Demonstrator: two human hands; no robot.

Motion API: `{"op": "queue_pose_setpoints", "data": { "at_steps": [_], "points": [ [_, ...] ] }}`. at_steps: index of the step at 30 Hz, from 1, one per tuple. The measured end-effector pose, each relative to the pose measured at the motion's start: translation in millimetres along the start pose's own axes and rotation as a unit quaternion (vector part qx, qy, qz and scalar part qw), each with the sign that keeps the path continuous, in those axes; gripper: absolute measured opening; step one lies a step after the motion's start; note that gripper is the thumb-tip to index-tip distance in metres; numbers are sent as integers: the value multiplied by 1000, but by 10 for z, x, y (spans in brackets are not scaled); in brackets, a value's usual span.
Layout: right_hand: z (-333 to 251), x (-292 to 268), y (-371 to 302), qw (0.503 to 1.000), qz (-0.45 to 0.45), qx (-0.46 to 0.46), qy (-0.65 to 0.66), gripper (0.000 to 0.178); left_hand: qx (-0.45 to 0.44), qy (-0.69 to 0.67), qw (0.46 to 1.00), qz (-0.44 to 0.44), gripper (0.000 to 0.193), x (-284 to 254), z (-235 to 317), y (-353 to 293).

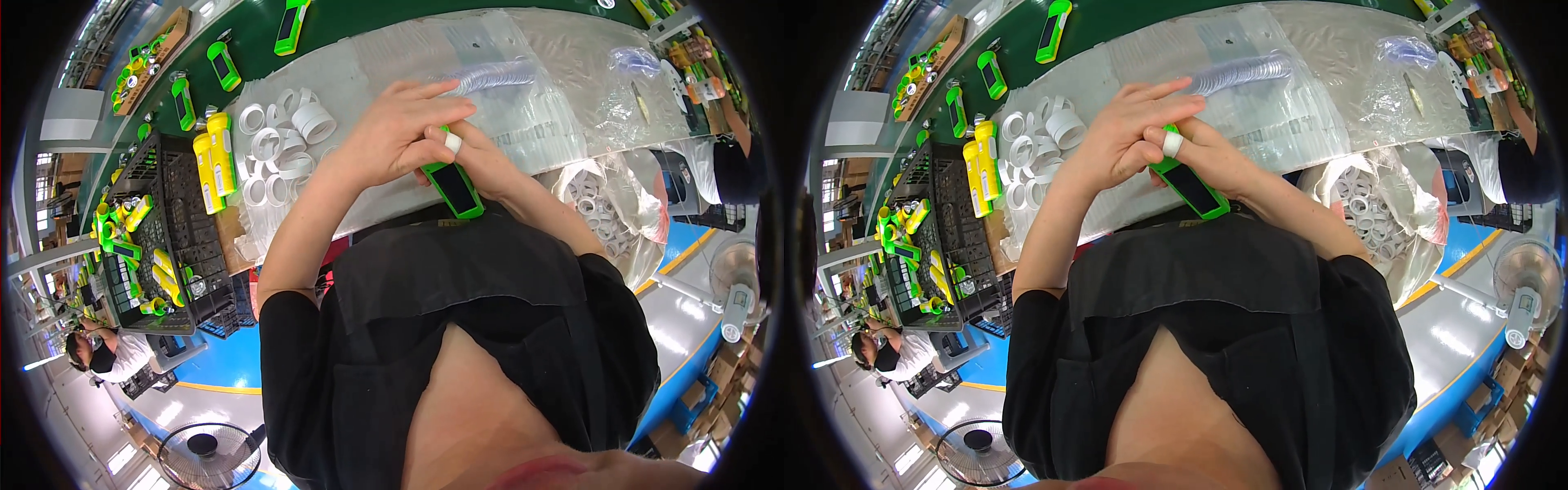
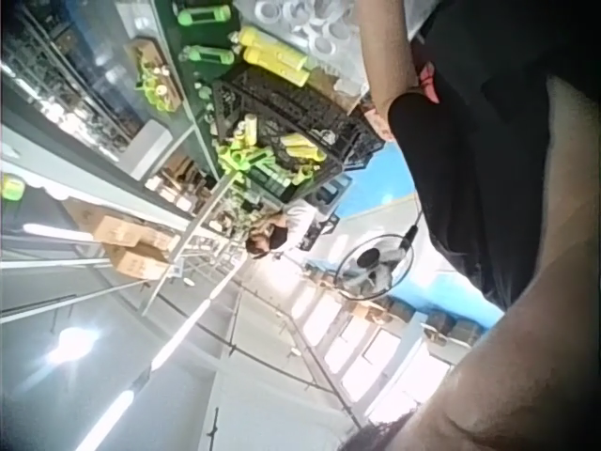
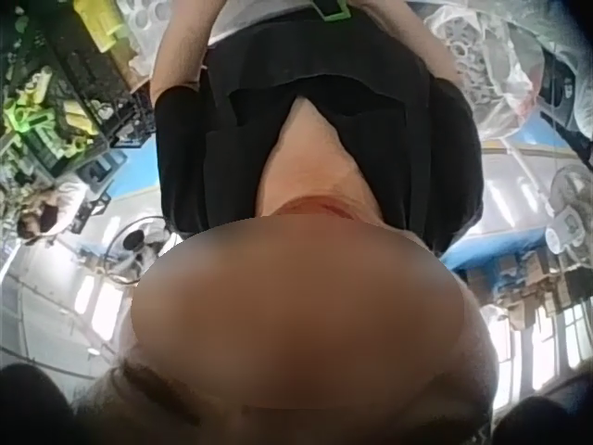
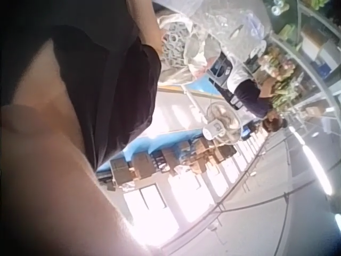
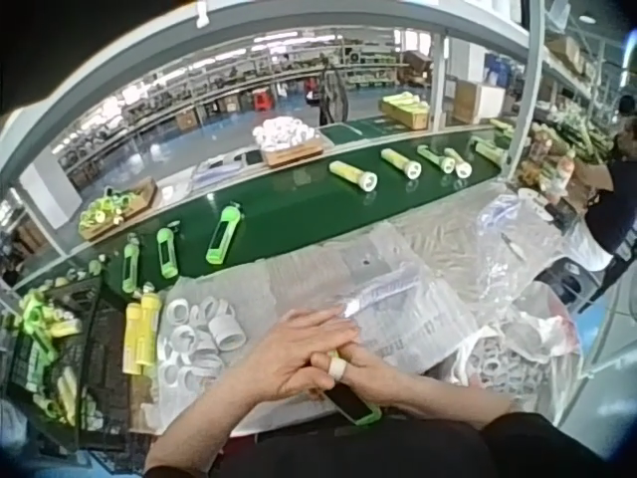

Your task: Assembling plastic rings and components onto portable flashlights at a factory assembly line.

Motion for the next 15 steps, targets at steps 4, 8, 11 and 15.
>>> {"op": "queue_pose_setpoints", "data": {
  "at_steps": [4,8,11,15],
  "points": [
    [-89,-160,-50,985,124,-35,112,38,-150,-137,971,124,60,217,-223,47],
    [-99,-454,-114,972,201,-69,103,39,-248,39,957,141,63,440,-791,-30],
    [-114,-508,-164,971,221,-64,61,44,-201,149,964,89,63,547,-932,-68],
    [-140,-482,-159,975,209,-62,43,45,-229,77,969,51,56,539,-1057,-151]
  ]
}}
Point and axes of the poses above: each hand's wrist, its own y-axis towards the middle knuckle, its own x-axis out of the palm, z = x × y, the point moved 3 cm from there along y, towards the middle knuckle, and after that the axes turned 6 degrees about z, right-handed, at the moved point
